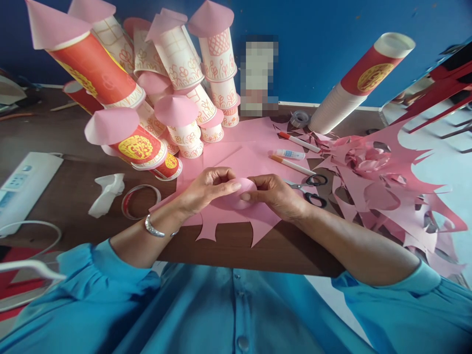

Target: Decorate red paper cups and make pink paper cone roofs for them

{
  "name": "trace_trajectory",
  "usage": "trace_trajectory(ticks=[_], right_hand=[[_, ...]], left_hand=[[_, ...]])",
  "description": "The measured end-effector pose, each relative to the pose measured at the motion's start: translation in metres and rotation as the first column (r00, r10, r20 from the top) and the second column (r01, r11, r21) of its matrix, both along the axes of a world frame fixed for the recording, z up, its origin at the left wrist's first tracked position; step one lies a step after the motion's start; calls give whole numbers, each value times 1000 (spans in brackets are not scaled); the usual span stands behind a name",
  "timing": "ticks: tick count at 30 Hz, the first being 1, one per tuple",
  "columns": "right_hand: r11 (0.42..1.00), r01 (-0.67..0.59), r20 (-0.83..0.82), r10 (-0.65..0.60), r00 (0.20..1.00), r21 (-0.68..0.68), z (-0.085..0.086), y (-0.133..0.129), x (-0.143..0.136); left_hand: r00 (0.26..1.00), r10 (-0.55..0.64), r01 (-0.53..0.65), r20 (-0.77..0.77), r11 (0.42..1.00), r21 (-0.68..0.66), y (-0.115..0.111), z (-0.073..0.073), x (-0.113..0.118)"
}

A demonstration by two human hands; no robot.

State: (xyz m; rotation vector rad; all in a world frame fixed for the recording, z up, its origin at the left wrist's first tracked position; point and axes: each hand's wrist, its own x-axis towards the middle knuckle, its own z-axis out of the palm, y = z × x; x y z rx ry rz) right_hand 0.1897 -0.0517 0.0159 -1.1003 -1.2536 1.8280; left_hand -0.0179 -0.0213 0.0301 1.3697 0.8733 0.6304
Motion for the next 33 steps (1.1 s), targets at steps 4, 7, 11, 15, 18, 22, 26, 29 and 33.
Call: trace_trajectory(ticks=[4,7,11,15,18,22,26,29,33], right_hand=[[1000,-8,-15,8,1000,-4,-1,1,2],[1000,8,-43,-7,999,9,-4,1,3],[1000,5,-75,-4,997,3,-6,0,2],[1000,3,-53,-4,999,-20,-5,-2,0],[1000,11,-6,-11,1000,-13,-4,-2,1],[1000,20,-65,-20,998,-8,-4,-1,1],[997,74,-71,-74,995,-6,-5,0,0],[997,78,-81,-78,994,-2,-5,0,-1],[996,86,-92,-84,992,12,-4,0,0]], left_hand=[[999,25,-25,34,1000,10,1,-3,-1],[996,40,-43,78,999,25,3,-8,-3],[996,43,-46,83,998,34,4,-10,-4],[996,44,-46,76,999,26,3,-7,-2],[997,35,-36,74,999,12,2,-6,-1],[996,43,-43,79,999,-3,3,-8,-2],[997,41,-40,73,999,-13,3,-8,-2],[997,32,-31,65,999,-24,2,-8,-2],[997,32,-31,65,999,-22,2,-9,-3]])
